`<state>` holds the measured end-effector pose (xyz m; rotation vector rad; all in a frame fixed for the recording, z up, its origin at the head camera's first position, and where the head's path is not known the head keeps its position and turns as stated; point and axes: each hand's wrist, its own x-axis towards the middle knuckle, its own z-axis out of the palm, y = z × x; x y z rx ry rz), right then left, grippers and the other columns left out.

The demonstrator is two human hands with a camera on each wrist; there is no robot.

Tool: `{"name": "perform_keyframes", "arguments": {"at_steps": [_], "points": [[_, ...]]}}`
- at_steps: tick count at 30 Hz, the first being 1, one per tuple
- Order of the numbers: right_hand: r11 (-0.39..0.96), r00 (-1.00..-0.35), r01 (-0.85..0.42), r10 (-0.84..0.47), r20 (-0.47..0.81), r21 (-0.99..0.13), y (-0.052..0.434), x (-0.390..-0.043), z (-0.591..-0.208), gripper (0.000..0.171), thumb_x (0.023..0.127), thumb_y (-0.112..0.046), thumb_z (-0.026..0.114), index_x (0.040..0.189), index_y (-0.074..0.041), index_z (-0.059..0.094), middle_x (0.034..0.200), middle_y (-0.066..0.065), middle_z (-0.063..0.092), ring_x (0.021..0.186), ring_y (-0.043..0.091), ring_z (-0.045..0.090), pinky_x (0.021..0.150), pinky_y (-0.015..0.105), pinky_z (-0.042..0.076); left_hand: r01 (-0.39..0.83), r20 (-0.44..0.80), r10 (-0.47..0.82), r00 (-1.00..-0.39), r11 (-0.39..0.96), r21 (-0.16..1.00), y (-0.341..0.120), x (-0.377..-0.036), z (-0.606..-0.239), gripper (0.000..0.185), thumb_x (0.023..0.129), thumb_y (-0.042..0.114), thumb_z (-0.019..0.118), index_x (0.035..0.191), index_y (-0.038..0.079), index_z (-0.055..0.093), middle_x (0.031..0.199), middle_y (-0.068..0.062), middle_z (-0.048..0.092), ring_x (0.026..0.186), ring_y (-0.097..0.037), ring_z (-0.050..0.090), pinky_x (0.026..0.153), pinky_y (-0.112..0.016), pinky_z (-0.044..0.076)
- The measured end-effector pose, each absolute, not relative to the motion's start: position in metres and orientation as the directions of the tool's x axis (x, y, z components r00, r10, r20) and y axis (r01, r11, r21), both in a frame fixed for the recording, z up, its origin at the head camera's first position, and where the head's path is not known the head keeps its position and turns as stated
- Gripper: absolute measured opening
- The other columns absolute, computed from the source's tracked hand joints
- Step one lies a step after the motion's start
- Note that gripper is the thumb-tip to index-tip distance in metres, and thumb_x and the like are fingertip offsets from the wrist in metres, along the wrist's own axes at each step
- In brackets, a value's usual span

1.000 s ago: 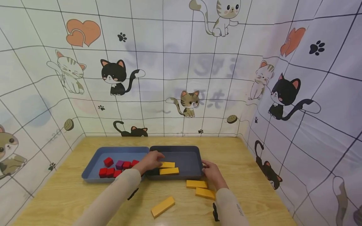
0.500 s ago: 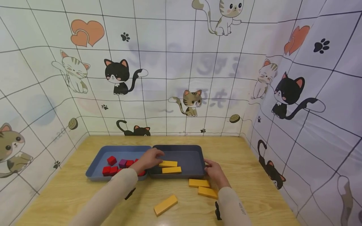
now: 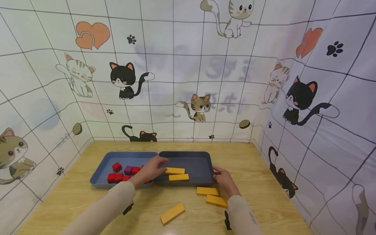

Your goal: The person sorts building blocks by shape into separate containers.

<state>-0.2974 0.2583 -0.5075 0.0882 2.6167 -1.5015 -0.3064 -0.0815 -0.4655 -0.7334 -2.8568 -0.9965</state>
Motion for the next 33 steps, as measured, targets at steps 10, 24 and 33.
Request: {"name": "perform_keyframes", "arguments": {"at_steps": [10, 24, 33], "points": [[0.498, -0.991, 0.101, -0.023, -0.13, -0.861, 0.257, -0.298, -0.509, 0.049, 0.097, 0.004, 0.046, 0.147, 0.0, 0.045, 0.14, 0.036, 0.045, 0.123, 0.046, 0.051, 0.1, 0.055, 0.044, 0.47, 0.238, 0.419, -0.876, 0.638, 0.61, -0.09, -0.281, -0.468, 0.037, 0.093, 0.011, 0.068, 0.129, 0.003, 0.063, 0.118, -0.016, 0.062, 0.107, -0.031, 0.06, 0.089, -0.048, 0.052], [0.511, -0.992, 0.098, -0.016, -0.124, -0.854, 0.258, -0.298, -0.511, 0.049, 0.097, 0.004, 0.047, 0.146, 0.001, 0.046, 0.135, 0.035, 0.049, 0.117, 0.043, 0.056, 0.097, 0.053, 0.047, 0.466, 0.203, 0.449, -0.87, 0.617, 0.634, -0.095, -0.245, -0.484, 0.044, 0.088, 0.019, 0.076, 0.127, 0.003, 0.064, 0.103, -0.007, 0.063, 0.094, -0.03, 0.059, 0.078, -0.041, 0.052], [0.504, -0.993, 0.08, -0.03, -0.11, -0.86, 0.258, -0.297, -0.509, 0.048, 0.097, 0.004, 0.046, 0.145, 0.002, 0.046, 0.134, 0.036, 0.049, 0.118, 0.043, 0.055, 0.098, 0.053, 0.047, 0.425, 0.117, 0.487, -0.866, 0.59, 0.687, -0.095, -0.228, -0.497, 0.048, 0.088, 0.027, 0.074, 0.128, 0.001, 0.063, 0.108, -0.011, 0.064, 0.098, -0.031, 0.06, 0.079, -0.04, 0.052]]}}
